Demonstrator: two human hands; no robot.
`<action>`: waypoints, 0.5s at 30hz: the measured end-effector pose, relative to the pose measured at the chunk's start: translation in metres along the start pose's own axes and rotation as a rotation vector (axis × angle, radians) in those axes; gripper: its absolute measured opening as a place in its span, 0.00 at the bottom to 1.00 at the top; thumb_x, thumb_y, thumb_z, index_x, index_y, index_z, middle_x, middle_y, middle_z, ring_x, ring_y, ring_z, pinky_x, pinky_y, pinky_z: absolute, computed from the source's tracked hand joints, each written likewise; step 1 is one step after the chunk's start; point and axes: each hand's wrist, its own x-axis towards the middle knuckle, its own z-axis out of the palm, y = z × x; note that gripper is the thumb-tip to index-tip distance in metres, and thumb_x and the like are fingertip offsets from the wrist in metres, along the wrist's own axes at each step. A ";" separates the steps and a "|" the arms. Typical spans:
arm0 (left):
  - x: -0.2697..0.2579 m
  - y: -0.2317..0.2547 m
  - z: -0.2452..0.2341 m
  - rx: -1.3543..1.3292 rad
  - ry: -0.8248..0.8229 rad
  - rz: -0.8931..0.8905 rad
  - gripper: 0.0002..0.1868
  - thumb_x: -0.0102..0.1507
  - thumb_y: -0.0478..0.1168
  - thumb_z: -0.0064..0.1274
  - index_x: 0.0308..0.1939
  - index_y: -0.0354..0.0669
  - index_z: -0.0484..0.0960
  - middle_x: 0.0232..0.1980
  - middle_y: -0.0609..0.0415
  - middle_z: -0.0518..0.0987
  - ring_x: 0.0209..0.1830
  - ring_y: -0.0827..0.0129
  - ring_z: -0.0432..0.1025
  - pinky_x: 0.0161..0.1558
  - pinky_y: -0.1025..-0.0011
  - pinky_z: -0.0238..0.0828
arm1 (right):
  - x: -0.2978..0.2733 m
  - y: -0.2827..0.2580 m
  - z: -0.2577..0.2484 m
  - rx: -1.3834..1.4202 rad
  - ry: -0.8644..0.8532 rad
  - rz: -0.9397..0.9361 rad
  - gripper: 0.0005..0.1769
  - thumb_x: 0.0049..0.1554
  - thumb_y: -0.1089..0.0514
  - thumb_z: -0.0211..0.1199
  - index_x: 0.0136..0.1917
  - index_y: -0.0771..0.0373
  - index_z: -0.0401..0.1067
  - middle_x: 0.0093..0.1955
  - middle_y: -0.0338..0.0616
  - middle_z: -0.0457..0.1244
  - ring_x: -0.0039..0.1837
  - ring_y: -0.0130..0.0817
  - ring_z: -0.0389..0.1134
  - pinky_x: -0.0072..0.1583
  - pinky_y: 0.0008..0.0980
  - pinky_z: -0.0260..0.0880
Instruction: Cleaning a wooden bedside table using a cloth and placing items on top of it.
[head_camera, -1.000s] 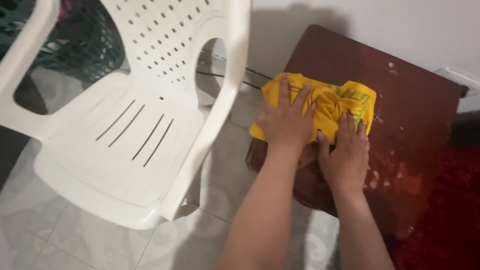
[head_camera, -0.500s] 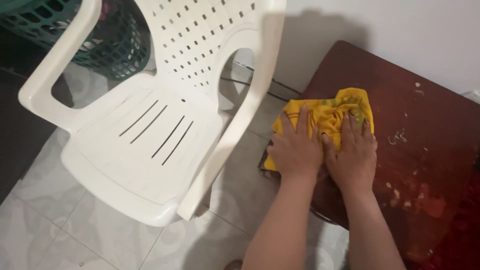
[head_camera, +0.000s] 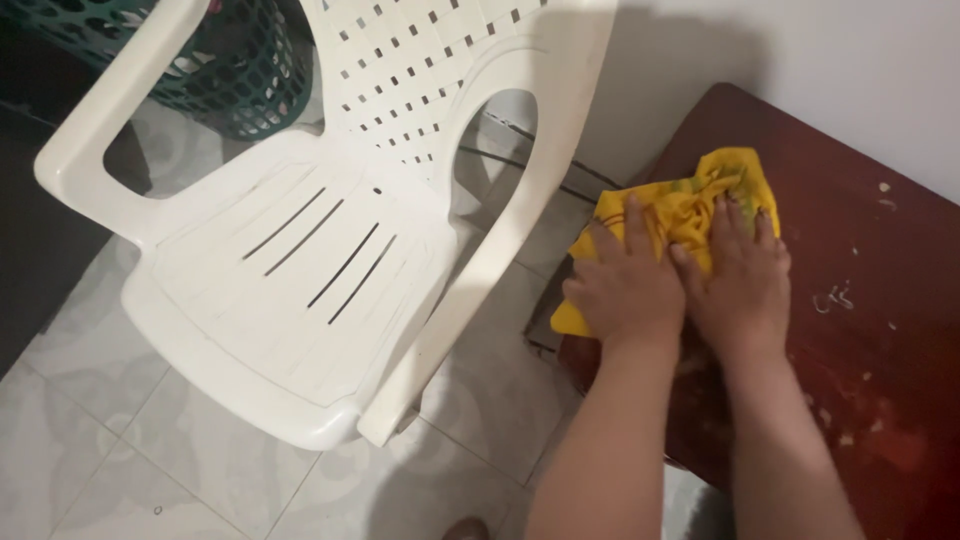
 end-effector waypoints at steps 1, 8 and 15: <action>0.004 0.003 0.003 -0.001 -0.004 -0.003 0.38 0.67 0.62 0.40 0.80 0.67 0.51 0.80 0.44 0.55 0.58 0.44 0.68 0.55 0.43 0.62 | 0.004 0.001 -0.004 -0.001 -0.005 -0.001 0.43 0.66 0.33 0.48 0.80 0.69 0.55 0.81 0.55 0.52 0.81 0.59 0.47 0.73 0.57 0.48; 0.030 0.025 0.014 -0.020 0.039 -0.016 0.38 0.67 0.61 0.39 0.80 0.60 0.53 0.79 0.42 0.56 0.62 0.43 0.65 0.60 0.41 0.56 | 0.038 0.016 -0.005 0.039 -0.011 -0.083 0.43 0.67 0.36 0.49 0.82 0.69 0.55 0.82 0.56 0.52 0.82 0.59 0.47 0.75 0.57 0.48; 0.052 0.045 0.017 -0.036 -0.001 -0.018 0.38 0.69 0.58 0.36 0.80 0.49 0.51 0.77 0.36 0.57 0.64 0.41 0.63 0.63 0.39 0.52 | 0.071 0.031 -0.004 0.079 0.023 -0.185 0.40 0.68 0.39 0.52 0.80 0.71 0.58 0.81 0.57 0.54 0.82 0.59 0.49 0.75 0.59 0.47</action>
